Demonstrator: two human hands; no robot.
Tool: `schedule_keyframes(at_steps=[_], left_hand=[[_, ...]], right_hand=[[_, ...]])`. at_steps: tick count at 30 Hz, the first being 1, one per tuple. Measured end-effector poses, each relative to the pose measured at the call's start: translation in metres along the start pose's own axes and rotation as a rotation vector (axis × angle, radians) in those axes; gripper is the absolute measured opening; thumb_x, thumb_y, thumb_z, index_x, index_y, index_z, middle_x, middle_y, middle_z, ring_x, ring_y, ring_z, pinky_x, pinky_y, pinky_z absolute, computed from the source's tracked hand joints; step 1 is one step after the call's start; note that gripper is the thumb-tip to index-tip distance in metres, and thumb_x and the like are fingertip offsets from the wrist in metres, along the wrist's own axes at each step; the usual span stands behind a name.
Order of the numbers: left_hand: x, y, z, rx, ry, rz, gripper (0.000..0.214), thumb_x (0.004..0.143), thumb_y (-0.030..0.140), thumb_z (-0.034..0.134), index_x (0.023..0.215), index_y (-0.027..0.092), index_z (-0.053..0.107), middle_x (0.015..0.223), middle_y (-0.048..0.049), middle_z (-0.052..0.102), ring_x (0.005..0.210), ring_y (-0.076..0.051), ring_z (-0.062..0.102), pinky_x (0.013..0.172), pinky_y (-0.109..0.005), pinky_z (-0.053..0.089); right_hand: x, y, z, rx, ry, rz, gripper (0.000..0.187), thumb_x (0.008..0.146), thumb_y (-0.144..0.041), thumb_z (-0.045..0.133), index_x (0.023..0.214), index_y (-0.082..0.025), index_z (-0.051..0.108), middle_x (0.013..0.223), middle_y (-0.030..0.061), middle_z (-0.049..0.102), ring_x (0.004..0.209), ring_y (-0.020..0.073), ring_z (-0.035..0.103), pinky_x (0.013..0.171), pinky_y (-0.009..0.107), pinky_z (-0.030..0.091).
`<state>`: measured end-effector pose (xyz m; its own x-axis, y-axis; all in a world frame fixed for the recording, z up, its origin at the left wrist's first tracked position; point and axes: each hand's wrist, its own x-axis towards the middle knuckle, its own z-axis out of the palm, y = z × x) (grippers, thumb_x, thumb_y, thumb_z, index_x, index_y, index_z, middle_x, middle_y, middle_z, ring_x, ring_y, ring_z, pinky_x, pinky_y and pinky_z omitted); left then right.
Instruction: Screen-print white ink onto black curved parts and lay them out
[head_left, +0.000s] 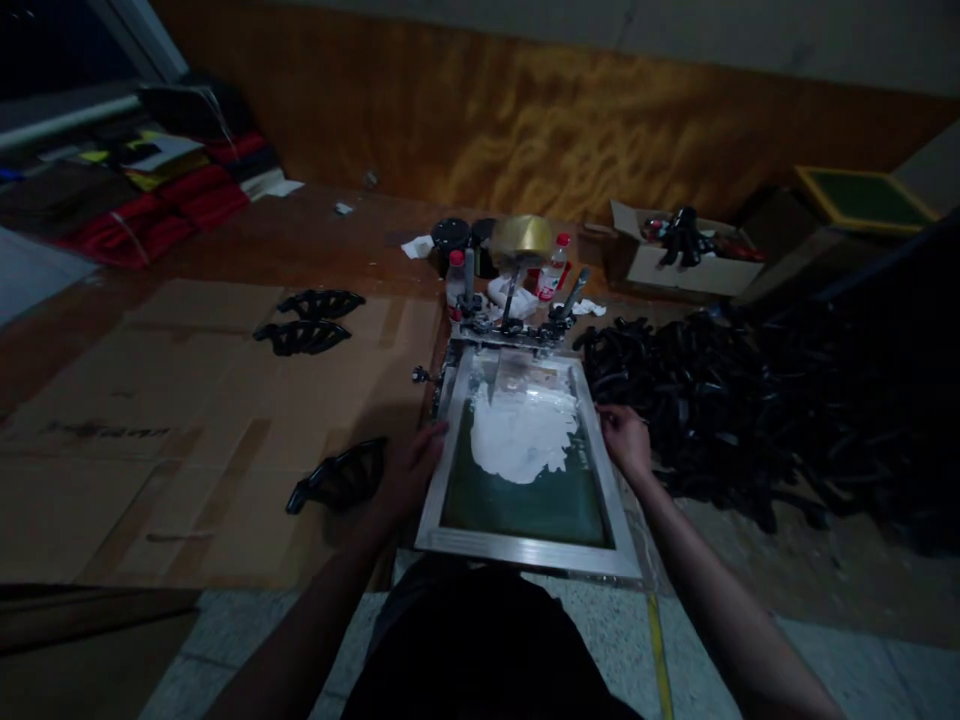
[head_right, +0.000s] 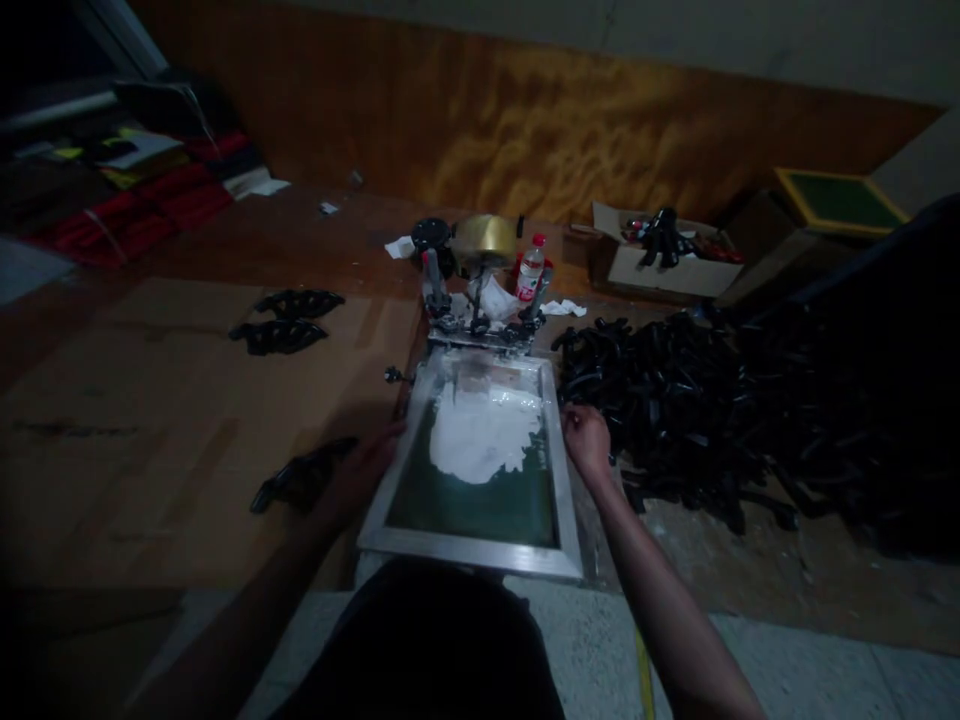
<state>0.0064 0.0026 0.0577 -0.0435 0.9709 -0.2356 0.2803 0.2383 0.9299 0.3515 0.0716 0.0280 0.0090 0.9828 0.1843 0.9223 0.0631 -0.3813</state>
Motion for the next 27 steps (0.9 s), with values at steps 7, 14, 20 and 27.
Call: schedule_keyframes(at_steps=[7,14,20,27], left_hand=[[0.016,-0.063,0.023,0.102,-0.098,-0.082,0.073,0.088,0.050,0.051,0.149,0.012,0.043,0.126,-0.0152,0.069,0.113,-0.030,0.066,0.100,-0.043,0.050],[0.020,-0.071,0.023,0.079,-0.102,-0.077,0.064,0.089,0.046,0.051,0.143,0.013,0.050,0.139,-0.0149,0.061,0.125,-0.030,0.060,0.110,-0.045,0.043],[0.018,-0.066,0.023,0.047,-0.120,-0.078,0.067,0.090,0.047,0.048,0.146,0.011,0.046,0.142,-0.0159,0.058,0.123,-0.028,0.061,0.107,-0.043,0.045],[0.014,-0.061,0.022,0.048,-0.103,-0.090,0.068,0.089,0.048,0.049,0.147,0.012,0.045,0.132,-0.0150,0.066,0.115,-0.027,0.065,0.103,-0.041,0.049]], right_hand=[[0.047,-0.099,0.006,-0.131,-0.150,-0.314,0.049,0.085,-0.028,0.064,0.131,-0.013,0.055,0.132,0.0171,0.057,0.118,0.0311,0.053,0.094,0.041,0.046],[-0.009,-0.107,0.004,-0.148,-0.556,-0.636,0.021,0.085,-0.011,0.053,0.099,-0.019,0.067,0.103,0.0074,0.070,0.094,0.0208,0.063,0.075,0.028,0.045],[-0.015,-0.101,-0.002,-0.153,-0.513,-0.686,0.015,0.084,-0.014,0.057,0.094,-0.019,0.067,0.094,0.0062,0.070,0.089,0.0200,0.062,0.073,0.028,0.044],[-0.037,-0.093,0.016,-0.081,-0.457,-0.745,0.026,0.086,-0.013,0.056,0.109,-0.017,0.068,0.104,0.0089,0.071,0.094,0.0214,0.064,0.078,0.030,0.048]])
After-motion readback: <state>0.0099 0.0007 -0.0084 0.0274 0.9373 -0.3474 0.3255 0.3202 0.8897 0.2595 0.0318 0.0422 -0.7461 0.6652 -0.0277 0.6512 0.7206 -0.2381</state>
